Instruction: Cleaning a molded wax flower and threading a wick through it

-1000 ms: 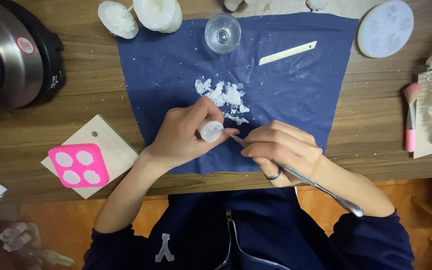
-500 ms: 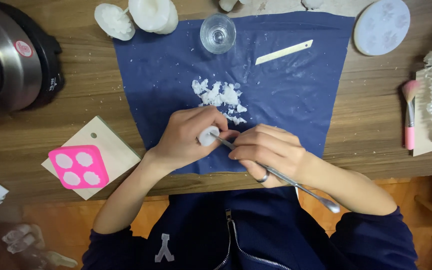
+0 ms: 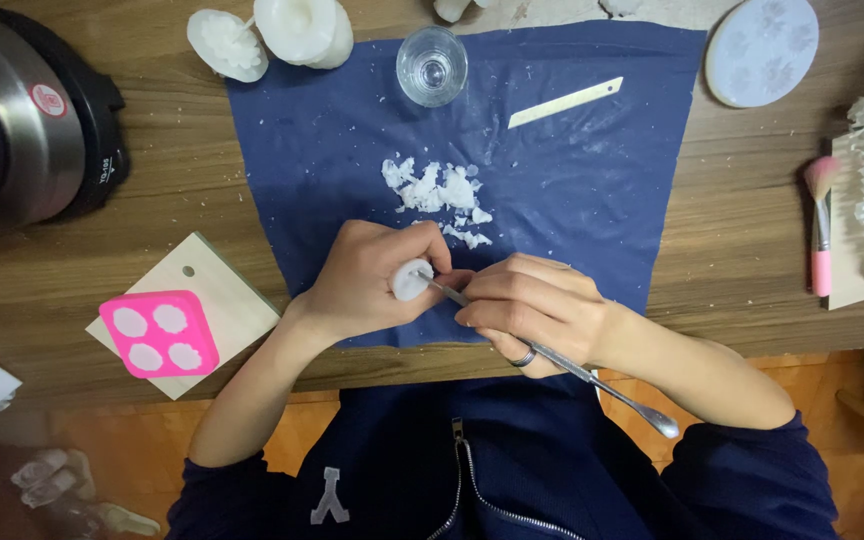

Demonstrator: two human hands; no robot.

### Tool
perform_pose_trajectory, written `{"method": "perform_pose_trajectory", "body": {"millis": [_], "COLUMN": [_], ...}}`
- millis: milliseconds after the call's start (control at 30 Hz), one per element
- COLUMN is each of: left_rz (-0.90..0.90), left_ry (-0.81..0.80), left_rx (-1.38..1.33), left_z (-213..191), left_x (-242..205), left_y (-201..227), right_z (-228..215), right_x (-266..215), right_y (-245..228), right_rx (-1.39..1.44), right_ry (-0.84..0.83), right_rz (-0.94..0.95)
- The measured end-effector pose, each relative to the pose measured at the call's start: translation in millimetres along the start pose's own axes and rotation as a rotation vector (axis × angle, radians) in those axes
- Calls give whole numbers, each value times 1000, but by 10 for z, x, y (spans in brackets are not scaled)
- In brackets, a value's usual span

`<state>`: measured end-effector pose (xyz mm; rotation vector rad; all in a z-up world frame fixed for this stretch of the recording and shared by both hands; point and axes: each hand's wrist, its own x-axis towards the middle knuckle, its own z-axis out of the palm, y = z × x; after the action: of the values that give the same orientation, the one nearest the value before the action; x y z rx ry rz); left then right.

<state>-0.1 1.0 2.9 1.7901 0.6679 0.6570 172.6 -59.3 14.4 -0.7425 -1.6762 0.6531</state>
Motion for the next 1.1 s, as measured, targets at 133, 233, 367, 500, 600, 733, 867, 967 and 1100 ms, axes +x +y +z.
{"method": "perform_pose_trajectory", "body": {"millis": [133, 233, 367, 500, 600, 733, 867, 967, 1100], "left_rz": [-14, -106, -73, -6, 53, 106, 99, 100, 72], "left_ry": [-26, -22, 50, 114, 93, 83, 83, 92, 97], "left_rx": [7, -69, -70, 16, 13, 39, 16, 7, 8], "left_z": [-26, -42, -72, -106, -110, -80, -68, -62, -60], "left_x": [-33, -29, 43, 78, 56, 60, 45, 32, 28], "left_y": [-26, 3, 45, 77, 44, 36, 21, 17, 38], "right_z": [5, -29, -96, -161, -156, -129, -118, -117, -135], "right_x": [-23, -30, -10, 5, 38, 50, 29, 36, 1], "right_y": [6, 15, 24, 7, -7, -5, 2, -12, -5], "right_rx": [-5, -21, -79, -110, -72, -89, -97, -99, -116], "right_ry": [9, 29, 6, -18, -1, 2, 12, 18, 24], "right_rz": [-17, -22, -28, 7, 70, 89, 52, 45, 17]}}
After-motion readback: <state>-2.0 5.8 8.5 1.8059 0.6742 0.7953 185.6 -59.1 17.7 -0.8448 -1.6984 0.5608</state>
